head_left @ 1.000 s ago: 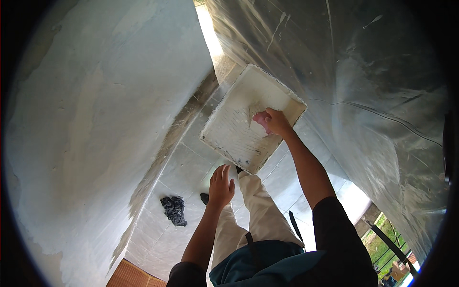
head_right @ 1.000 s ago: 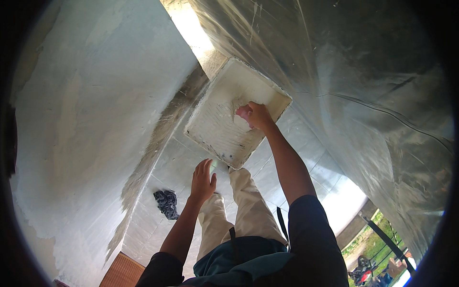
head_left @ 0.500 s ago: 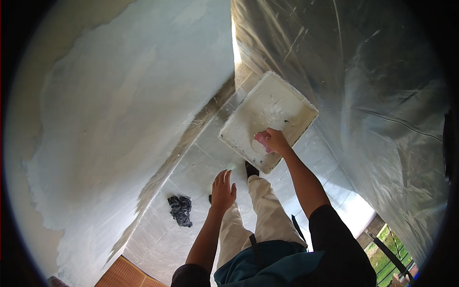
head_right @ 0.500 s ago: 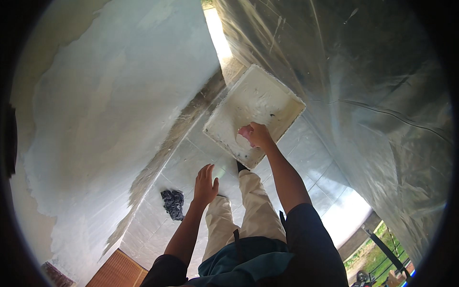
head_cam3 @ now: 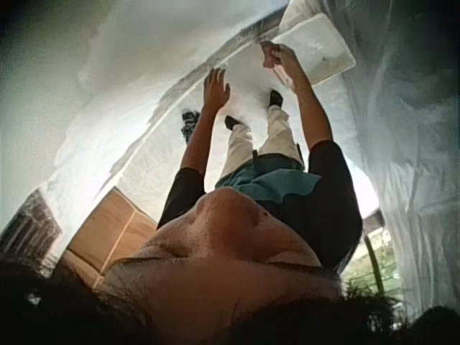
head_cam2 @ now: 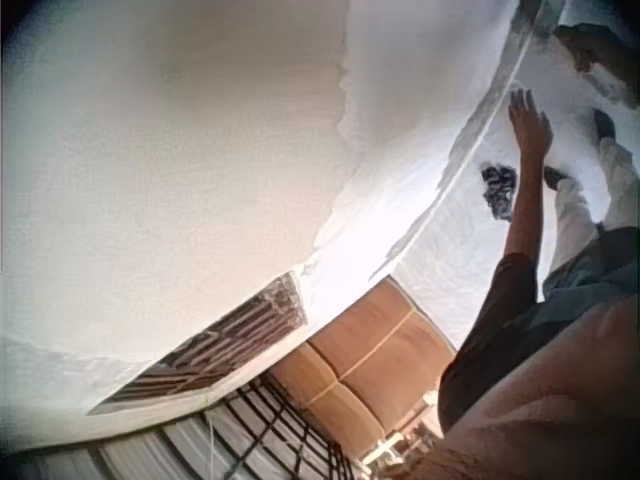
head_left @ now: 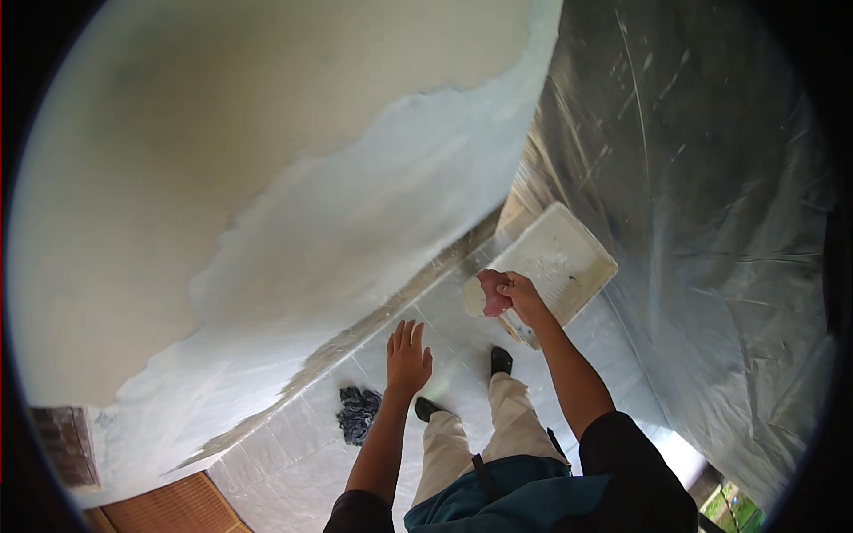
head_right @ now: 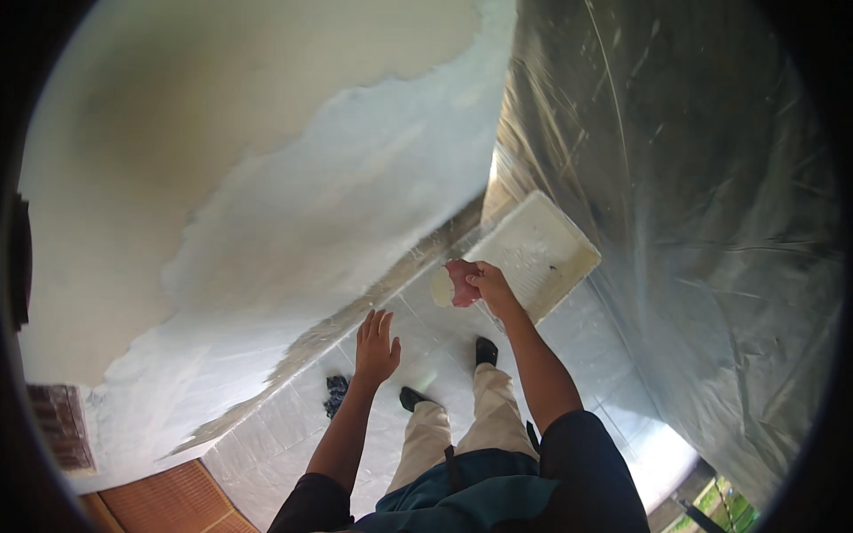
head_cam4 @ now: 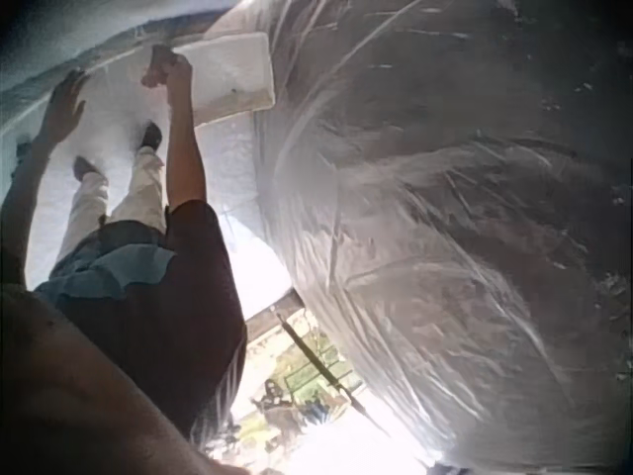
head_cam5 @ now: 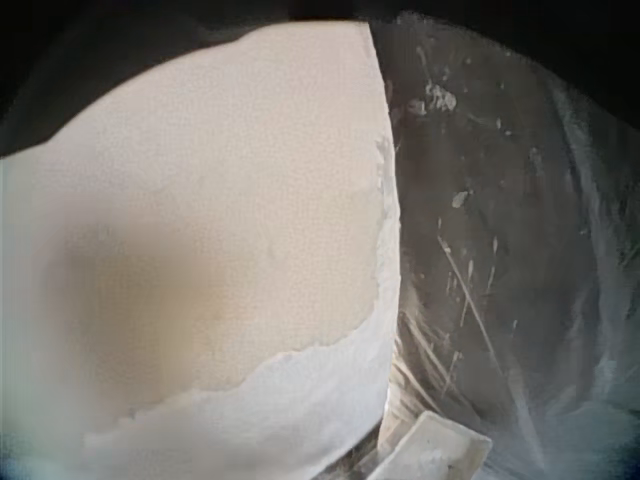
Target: The person applies wall putty to a wall surface near a window frame using a putty knife, scooping the putty from a putty tray.
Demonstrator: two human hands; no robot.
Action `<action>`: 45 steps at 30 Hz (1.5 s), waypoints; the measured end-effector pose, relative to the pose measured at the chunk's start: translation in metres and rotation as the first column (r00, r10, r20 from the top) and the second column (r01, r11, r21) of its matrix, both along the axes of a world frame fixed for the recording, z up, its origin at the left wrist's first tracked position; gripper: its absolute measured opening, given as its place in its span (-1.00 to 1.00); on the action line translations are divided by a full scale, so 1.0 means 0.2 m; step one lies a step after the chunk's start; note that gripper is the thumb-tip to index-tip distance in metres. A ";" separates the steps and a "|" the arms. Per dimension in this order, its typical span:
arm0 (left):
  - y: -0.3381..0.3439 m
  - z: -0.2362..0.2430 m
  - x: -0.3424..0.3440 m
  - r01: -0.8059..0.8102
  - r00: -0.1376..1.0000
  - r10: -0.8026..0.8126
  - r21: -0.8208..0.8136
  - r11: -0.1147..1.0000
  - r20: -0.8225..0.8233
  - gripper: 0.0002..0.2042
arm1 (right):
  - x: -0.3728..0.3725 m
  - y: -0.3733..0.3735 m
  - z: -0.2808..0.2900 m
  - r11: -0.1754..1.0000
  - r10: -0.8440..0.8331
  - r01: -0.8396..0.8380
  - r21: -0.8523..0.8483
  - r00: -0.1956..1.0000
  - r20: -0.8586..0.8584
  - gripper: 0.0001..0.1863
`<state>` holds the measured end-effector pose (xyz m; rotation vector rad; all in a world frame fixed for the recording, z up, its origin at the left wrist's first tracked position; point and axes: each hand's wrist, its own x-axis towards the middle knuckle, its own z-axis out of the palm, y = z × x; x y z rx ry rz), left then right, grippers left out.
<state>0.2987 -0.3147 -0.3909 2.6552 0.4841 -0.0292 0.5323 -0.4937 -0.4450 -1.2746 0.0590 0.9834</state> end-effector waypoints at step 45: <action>0.85 1.06 -0.83 -0.372 0.908 0.115 0.648 0.664 0.403 -0.43 | -1.08 1.22 1.36 0.934 -0.357 -0.050 0.354 -0.138 0.924 -0.81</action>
